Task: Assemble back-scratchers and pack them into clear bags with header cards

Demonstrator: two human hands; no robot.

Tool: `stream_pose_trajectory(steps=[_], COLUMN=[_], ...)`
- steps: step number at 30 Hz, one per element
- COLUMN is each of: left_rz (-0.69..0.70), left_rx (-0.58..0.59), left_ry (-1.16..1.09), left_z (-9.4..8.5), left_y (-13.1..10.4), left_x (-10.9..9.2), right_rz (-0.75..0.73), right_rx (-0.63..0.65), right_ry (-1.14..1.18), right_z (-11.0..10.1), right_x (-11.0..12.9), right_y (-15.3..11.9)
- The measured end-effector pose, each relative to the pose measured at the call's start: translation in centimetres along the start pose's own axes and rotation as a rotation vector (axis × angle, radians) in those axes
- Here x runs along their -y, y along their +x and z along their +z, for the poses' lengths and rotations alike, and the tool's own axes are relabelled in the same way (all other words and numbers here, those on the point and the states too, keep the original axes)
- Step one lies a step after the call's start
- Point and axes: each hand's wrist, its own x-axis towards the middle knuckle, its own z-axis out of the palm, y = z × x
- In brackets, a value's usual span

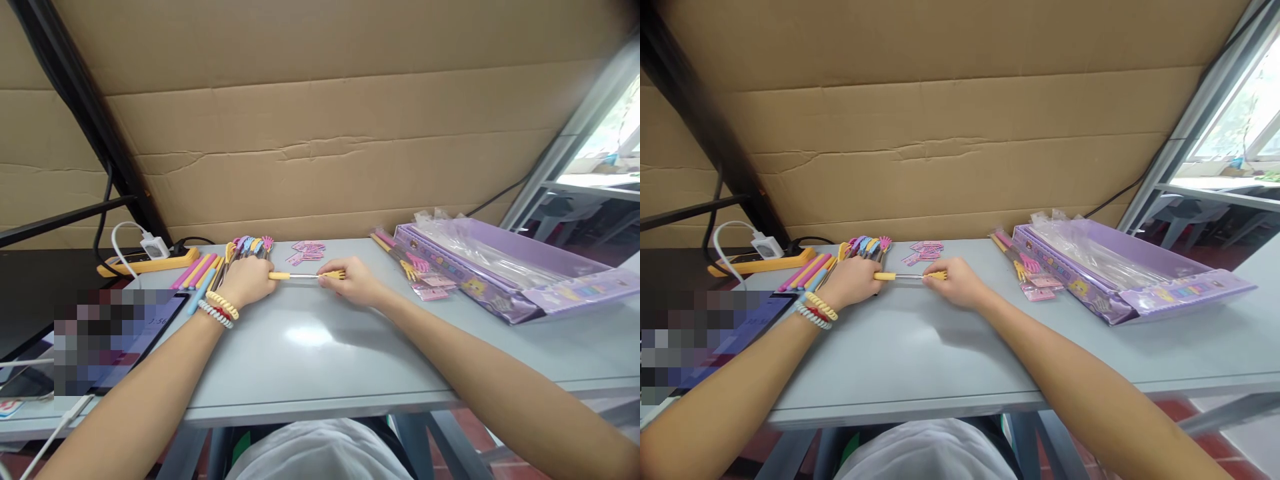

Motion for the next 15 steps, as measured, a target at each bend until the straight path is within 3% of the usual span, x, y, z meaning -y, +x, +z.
stream_pose_trajectory(steps=[11, 15], left_rz=[0.016, 0.018], left_rx=[0.066, 0.089], left_ry=[0.044, 0.002], left_z=[-0.61, -0.77], left_y=[-0.73, -0.87], left_x=[-0.42, -0.48], right_rz=[-0.174, -0.309], right_rx=[-0.122, -0.186], right_ry=[-0.154, -0.242], right_z=[0.22, 0.15], right_x=[-0.16, 0.11], right_y=[-0.18, -0.41])
